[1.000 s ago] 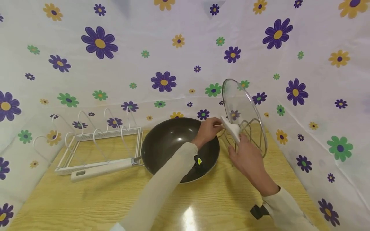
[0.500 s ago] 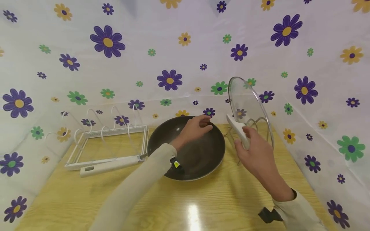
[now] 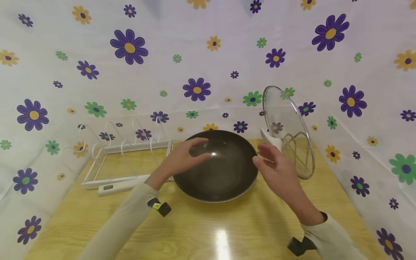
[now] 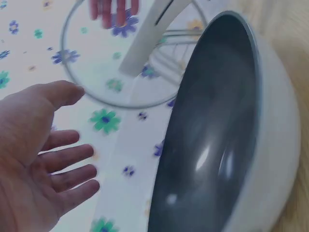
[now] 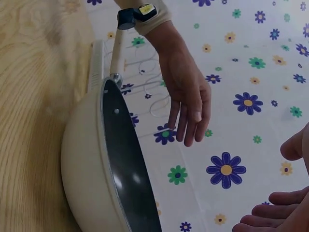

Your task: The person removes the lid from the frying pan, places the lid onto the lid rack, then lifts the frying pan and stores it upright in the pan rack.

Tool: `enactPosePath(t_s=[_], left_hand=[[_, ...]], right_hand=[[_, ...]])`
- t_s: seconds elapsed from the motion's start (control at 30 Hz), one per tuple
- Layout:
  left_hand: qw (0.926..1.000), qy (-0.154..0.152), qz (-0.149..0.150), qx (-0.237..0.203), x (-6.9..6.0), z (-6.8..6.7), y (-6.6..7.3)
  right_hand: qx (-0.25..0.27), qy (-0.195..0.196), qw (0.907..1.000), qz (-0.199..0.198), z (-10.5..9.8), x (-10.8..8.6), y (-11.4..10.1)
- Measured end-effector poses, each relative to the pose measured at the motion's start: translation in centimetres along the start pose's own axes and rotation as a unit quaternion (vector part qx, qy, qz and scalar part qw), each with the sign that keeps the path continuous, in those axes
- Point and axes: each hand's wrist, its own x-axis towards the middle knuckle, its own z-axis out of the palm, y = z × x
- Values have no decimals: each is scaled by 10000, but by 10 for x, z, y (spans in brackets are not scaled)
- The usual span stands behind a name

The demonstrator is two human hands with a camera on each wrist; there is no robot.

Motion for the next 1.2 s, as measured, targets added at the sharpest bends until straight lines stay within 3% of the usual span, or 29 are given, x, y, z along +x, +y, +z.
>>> enactPosePath(t_s=[0.2, 0.37, 0.57, 0.67, 0.83, 0.97, 1.2], left_hand=[[9996, -254, -18, 79, -44, -29, -28], [9991, -374, -20, 204, -74, -48, -48], [9984, -196, -285, 446, -109, -66, -70], [9973, -261, -499, 473, -123, -73, -80], [9944, -460, -812, 505, -139, -80, -90], [9929, -545, -891, 571, -146, -83, -94], [9862, -596, -907, 1251, -154, -86, -101]], right_hand=[[24, -368, 9991, 220, 20, 2, 8], [-449, -468, 9975, 281, 30, 4, 18], [-831, -368, 9956, 242, 37, 9, 27], [-967, -301, 9946, 203, 42, 13, 33], [-1191, -191, 9924, 254, 48, 17, 42], [-1316, -299, 9897, 473, 50, 21, 49], [-1390, -518, 9849, 888, 54, 37, 64]])
